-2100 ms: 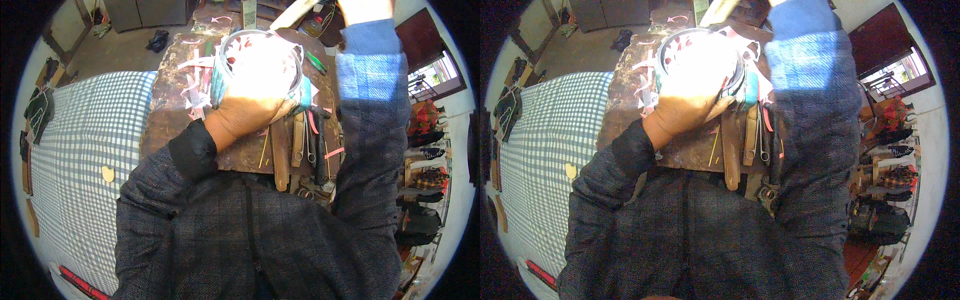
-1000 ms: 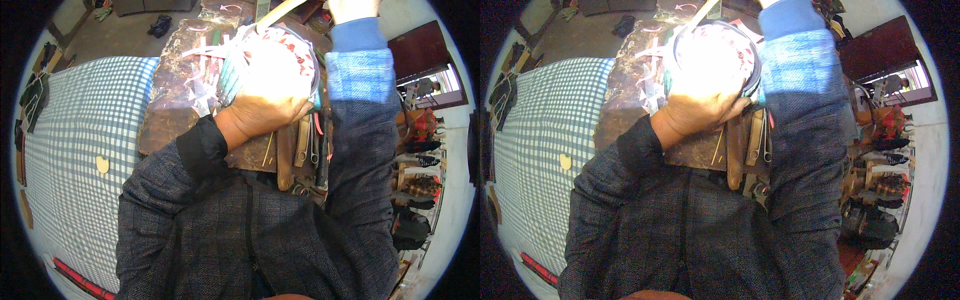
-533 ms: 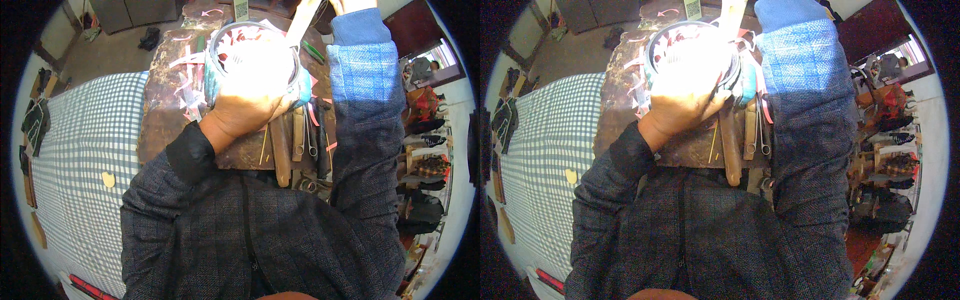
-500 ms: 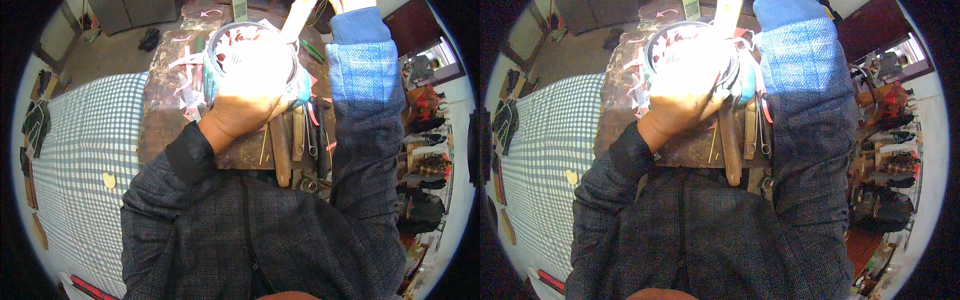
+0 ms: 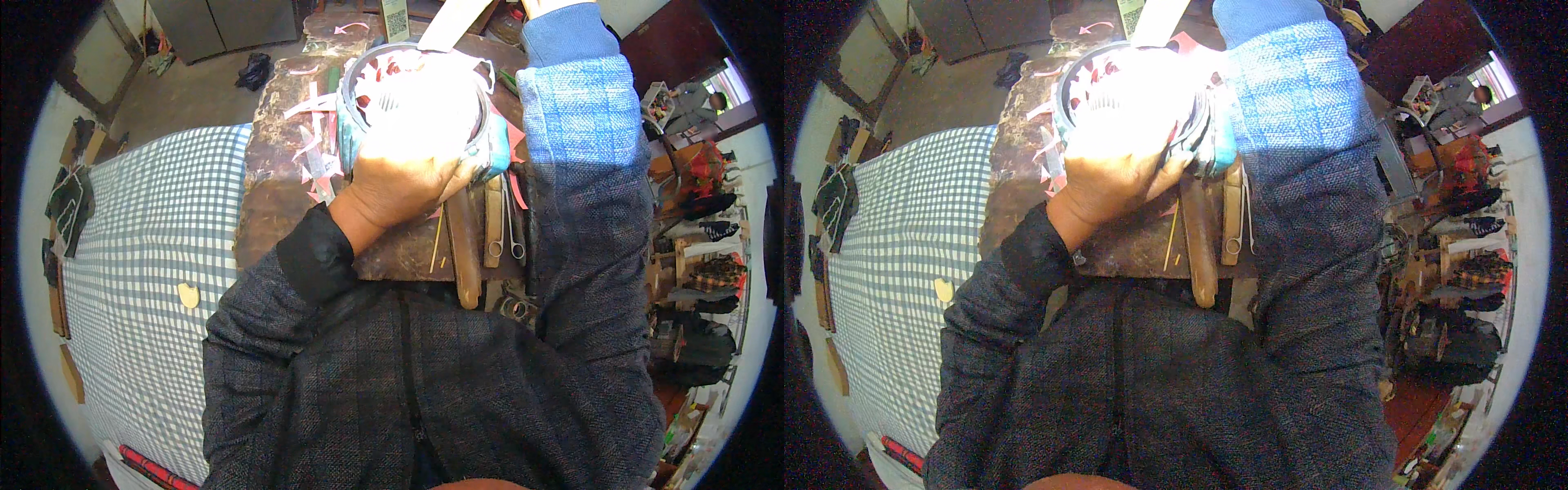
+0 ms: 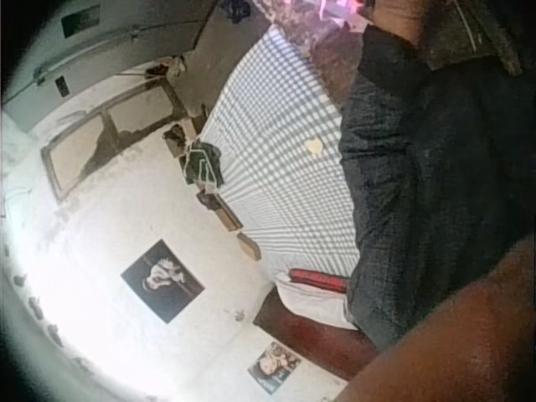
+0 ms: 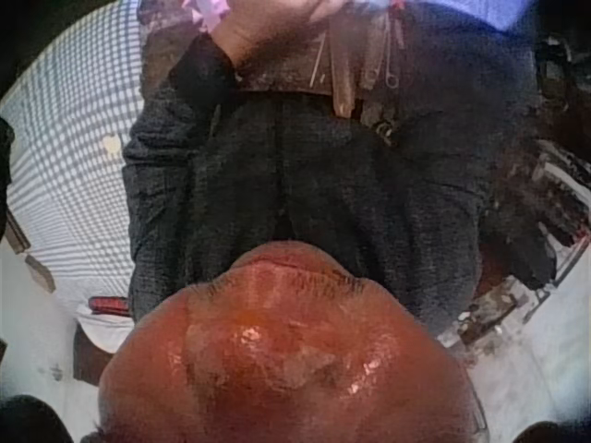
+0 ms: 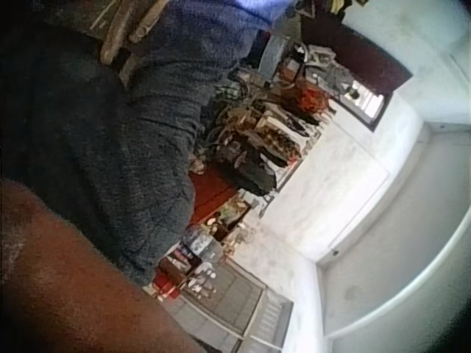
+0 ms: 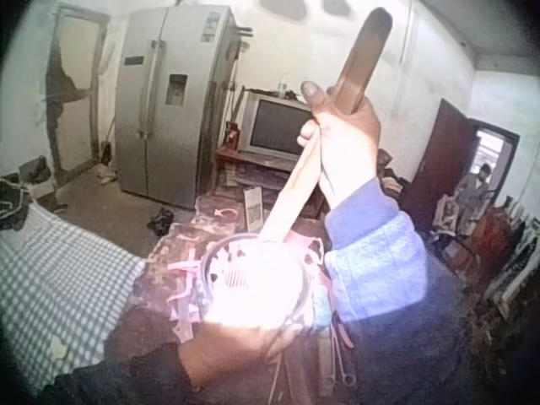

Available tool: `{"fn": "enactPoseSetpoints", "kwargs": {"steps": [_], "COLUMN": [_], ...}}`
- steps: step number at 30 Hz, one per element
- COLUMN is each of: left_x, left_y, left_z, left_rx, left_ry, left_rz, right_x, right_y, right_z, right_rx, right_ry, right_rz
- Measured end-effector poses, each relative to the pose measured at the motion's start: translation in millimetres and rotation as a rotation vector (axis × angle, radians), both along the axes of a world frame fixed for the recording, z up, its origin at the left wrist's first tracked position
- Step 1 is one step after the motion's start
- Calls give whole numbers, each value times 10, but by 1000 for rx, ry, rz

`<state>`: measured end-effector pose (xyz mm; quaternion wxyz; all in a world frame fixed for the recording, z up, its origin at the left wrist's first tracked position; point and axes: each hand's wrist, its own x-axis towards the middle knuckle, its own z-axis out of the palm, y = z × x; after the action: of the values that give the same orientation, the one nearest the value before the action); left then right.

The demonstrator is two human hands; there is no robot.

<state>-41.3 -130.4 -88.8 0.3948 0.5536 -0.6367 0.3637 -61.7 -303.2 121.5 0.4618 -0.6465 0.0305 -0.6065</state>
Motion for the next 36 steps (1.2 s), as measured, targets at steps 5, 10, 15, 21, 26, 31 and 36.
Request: {"fn": "enactPoseSetpoints", "kwargs": {"steps": [5, 10, 15, 21, 26, 31, 36], "left_x": [-20, -7, 12, 14, -9, 1, -8], "left_y": [43, 49, 13, 31, 40, 18, 44], "left_z": [46, 50, 40, 54, 49, 39, 36], "left_rx": [28, 38, -5, -5, -6, -40, 21], "left_ry": [48, 65, 51, 52, 70, 37, 46], "left_rz": [-17, -38, -45, -49, -37, -30, -35], "right_x": [-14, -430, -688, -689, -516, 132, -11], "right_y": [46, 69, 126, 91, 25, 66, 390], "right_z": [58, 354, 368, 249, 250, 357, 142], "right_rx": [-20, -510, -1543, -1641, -1742, -1650, -1959], "right_ry": [-39, 770, 1414, 1575, 1557, 1790, 1313], "right_rz": [34, 69, -341, -446, -391, -330, -449]}}
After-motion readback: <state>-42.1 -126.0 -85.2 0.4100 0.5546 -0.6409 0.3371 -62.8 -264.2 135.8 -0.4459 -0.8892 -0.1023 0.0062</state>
